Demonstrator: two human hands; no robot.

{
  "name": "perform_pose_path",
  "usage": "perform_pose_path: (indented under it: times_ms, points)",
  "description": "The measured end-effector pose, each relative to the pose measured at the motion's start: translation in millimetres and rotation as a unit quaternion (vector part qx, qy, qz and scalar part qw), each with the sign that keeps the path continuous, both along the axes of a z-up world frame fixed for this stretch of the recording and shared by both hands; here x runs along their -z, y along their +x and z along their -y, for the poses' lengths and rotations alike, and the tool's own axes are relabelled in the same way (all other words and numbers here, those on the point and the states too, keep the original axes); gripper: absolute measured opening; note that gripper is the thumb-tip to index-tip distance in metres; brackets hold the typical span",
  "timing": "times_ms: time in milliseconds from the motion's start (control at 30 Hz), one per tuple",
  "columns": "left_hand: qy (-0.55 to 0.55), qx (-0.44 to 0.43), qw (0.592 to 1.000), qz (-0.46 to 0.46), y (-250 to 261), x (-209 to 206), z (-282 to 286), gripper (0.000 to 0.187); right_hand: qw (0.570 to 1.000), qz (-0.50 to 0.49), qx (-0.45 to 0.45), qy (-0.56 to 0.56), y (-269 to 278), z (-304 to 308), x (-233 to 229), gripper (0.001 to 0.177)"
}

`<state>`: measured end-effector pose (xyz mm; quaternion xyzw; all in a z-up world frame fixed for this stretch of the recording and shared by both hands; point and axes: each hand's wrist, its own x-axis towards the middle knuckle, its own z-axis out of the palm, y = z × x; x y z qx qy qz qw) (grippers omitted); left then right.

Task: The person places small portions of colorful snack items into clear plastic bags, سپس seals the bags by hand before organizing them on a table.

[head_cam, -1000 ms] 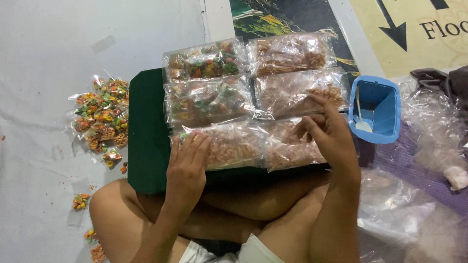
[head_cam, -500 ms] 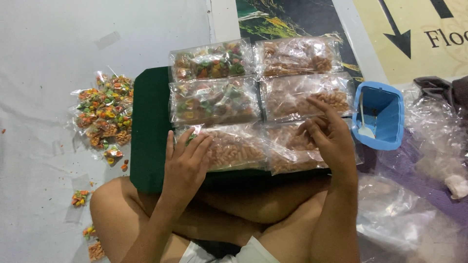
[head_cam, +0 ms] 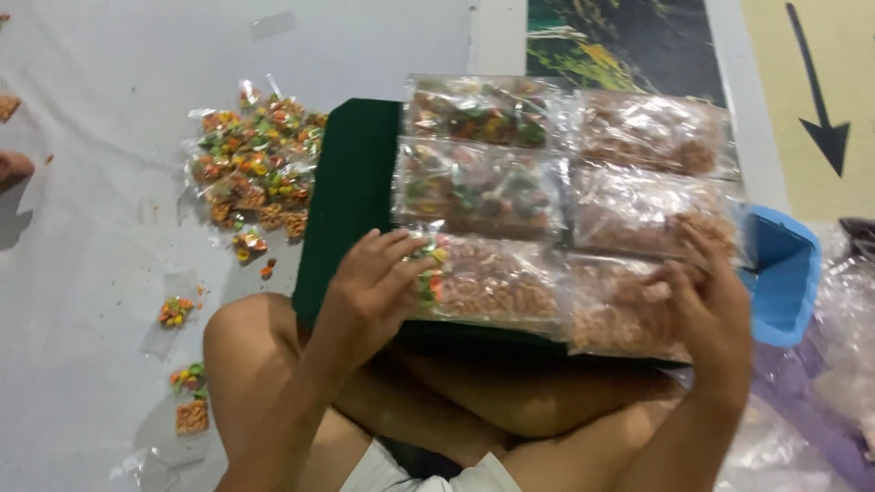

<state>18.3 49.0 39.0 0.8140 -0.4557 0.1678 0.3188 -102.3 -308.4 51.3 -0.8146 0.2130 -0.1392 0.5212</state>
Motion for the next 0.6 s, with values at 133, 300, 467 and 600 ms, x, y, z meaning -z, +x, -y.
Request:
perform_pose_path:
  times_ms: [133,300,467,600]
  points:
    - [-0.108,-0.120,0.987,-0.012,45,2,-48,0.018,0.993,0.052,0.081,-0.075,0,10,14,0.027]
    - [-0.203,-0.359,0.874,-0.257,155,52,-117,0.015,0.983,0.080,0.123,-0.108,-1,30,44,0.021]
    - [-0.118,-0.424,0.852,-0.284,247,100,-151,0.012,0.968,0.124,0.146,-0.161,2,46,67,0.023]
    - [-0.083,-0.403,0.868,-0.277,267,144,-135,0.018,0.972,0.118,0.136,-0.153,-2,55,82,0.023]
